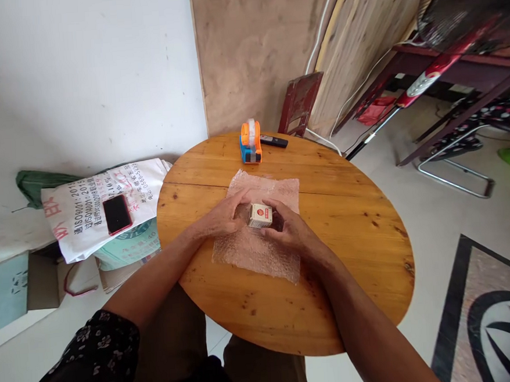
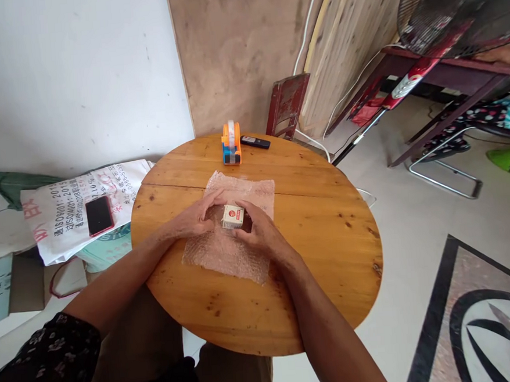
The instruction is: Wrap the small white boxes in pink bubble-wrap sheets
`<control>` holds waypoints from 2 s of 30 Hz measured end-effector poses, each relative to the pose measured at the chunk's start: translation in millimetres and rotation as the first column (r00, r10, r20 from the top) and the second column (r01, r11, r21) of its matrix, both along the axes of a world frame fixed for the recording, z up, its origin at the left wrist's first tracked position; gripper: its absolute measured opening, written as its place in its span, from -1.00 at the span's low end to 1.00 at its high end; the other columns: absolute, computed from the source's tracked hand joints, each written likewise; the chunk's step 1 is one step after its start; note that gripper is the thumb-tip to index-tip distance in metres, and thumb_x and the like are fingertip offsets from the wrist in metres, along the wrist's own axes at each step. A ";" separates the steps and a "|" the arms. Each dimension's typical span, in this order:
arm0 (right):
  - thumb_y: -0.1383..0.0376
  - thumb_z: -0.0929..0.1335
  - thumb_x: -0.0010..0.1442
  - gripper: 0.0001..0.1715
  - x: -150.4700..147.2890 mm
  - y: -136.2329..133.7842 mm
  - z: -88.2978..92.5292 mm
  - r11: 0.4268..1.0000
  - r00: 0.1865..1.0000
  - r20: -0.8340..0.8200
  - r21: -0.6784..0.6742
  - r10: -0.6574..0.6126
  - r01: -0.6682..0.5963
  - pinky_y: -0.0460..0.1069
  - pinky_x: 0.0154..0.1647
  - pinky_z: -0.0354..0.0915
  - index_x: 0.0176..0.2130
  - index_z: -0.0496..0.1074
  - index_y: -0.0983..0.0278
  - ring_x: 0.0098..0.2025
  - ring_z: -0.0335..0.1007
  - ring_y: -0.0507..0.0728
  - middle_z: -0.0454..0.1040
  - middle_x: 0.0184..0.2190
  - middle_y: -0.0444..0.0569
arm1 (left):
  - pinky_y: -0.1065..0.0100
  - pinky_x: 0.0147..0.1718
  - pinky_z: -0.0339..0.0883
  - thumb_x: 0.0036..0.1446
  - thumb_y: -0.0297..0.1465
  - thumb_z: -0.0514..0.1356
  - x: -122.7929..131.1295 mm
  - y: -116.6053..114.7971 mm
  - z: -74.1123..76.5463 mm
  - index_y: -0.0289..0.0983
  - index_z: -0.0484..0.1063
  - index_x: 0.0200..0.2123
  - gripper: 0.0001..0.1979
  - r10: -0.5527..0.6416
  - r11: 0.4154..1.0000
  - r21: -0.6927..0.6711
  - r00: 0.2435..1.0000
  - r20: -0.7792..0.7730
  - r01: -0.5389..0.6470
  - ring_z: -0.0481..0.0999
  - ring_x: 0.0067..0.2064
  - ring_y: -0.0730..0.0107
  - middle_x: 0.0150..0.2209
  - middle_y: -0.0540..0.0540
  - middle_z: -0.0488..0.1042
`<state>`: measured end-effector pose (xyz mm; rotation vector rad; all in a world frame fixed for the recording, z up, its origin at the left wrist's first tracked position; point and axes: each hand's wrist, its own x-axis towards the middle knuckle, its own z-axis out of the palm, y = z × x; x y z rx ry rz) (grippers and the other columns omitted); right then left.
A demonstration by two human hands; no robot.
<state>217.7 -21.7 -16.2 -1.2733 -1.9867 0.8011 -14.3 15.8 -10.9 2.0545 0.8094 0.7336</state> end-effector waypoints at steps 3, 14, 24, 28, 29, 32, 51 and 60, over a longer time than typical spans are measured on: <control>0.31 0.41 0.03 -0.32 -2.3 -0.5 2.8 0.999 0.999 0.033 0.017 -0.030 0.030 0.23 0.09 0.34 0.16 0.33 0.16 0.06 0.44 0.30 0.48 0.07 0.07 | 0.07 0.04 0.34 -0.12 -0.55 0.09 0.4 0.8 -2.3 -0.38 -0.10 0.40 -0.05 0.007 1.000 0.027 1.000 -0.003 -0.007 0.45 0.06 0.08 0.22 -0.35 0.35; 0.34 0.39 0.01 -0.42 -4.1 -3.0 8.5 0.999 0.999 0.038 -0.032 0.002 -0.001 0.13 -0.06 0.39 0.06 0.38 0.19 -0.08 0.48 0.25 0.56 -0.09 0.01 | -0.04 0.26 0.11 -0.11 -0.48 0.10 -3.0 9.3 -15.0 -0.38 -0.05 0.38 -0.09 -0.001 0.991 0.132 0.994 -0.106 0.015 0.28 0.29 -0.01 0.27 -0.32 0.29; 0.20 0.46 0.01 -0.17 3.4 1.0 -4.6 0.999 0.999 -0.024 0.004 0.047 -0.047 0.24 0.18 0.26 0.24 0.25 0.12 0.21 0.30 0.34 0.39 0.17 0.07 | -0.07 0.27 0.12 -0.13 -0.50 0.09 -3.4 5.5 -11.3 -0.35 0.01 0.36 -0.11 0.028 0.985 0.170 0.990 -0.138 -0.004 0.27 0.30 -0.02 0.28 -0.31 0.28; 0.11 0.44 0.08 -0.23 3.7 0.8 -5.4 0.998 0.994 -0.103 -0.048 0.024 -0.029 0.24 0.17 0.28 0.24 0.25 0.11 0.19 0.33 0.32 0.36 0.20 0.08 | -0.07 0.27 0.13 -0.13 -0.50 0.09 -3.4 4.1 -11.6 -0.39 0.03 0.35 -0.12 0.034 0.988 0.151 0.992 -0.119 -0.016 0.29 0.29 -0.03 0.27 -0.36 0.29; 0.09 0.43 0.09 -0.24 3.1 0.1 -3.5 0.998 0.992 -0.125 -0.067 0.011 -0.019 0.24 0.16 0.29 0.24 0.25 0.12 0.18 0.34 0.32 0.36 0.20 0.09 | -0.07 0.27 0.13 -0.13 -0.50 0.09 -3.3 4.6 -12.8 -0.40 0.03 0.35 -0.12 0.031 0.990 0.144 0.994 -0.108 -0.015 0.29 0.28 -0.03 0.27 -0.36 0.29; 0.04 0.42 0.10 -0.29 0.8 -1.6 4.6 0.992 0.981 -0.190 -0.123 -0.027 0.003 0.22 0.13 0.31 0.19 0.30 0.14 0.15 0.37 0.30 0.39 0.17 0.08 | -0.05 0.27 0.14 -0.14 -0.52 0.08 -3.3 7.5 -14.6 -0.37 0.04 0.34 -0.13 0.027 0.993 0.113 0.999 -0.044 -0.022 0.28 0.30 0.02 0.28 -0.35 0.27; -0.06 0.28 0.22 -0.42 3.4 18.2 -1.8 0.937 0.870 -0.395 -0.295 -0.296 0.186 0.20 0.14 0.33 0.15 0.34 0.08 0.11 0.42 0.22 0.38 0.20 -0.01 | -0.06 0.22 0.09 0.01 -0.47 0.20 -8.6 -106.3 25.2 -0.27 0.44 -0.13 -0.71 0.219 0.809 0.561 0.797 -0.563 0.174 0.32 0.14 0.00 0.02 -0.24 0.42; -0.05 0.29 0.19 -0.48 5.9 21.8 -6.0 0.924 0.827 -0.460 -0.341 -0.323 0.171 0.15 0.11 0.35 0.04 0.39 0.13 0.08 0.46 0.19 0.50 0.07 0.01 | 0.07 0.00 0.35 0.13 -0.49 0.16 6.0 -93.0 19.2 -0.25 0.44 -0.40 -0.91 0.318 0.793 0.596 0.920 -0.229 -0.126 0.45 -0.01 0.14 -0.05 -0.21 0.48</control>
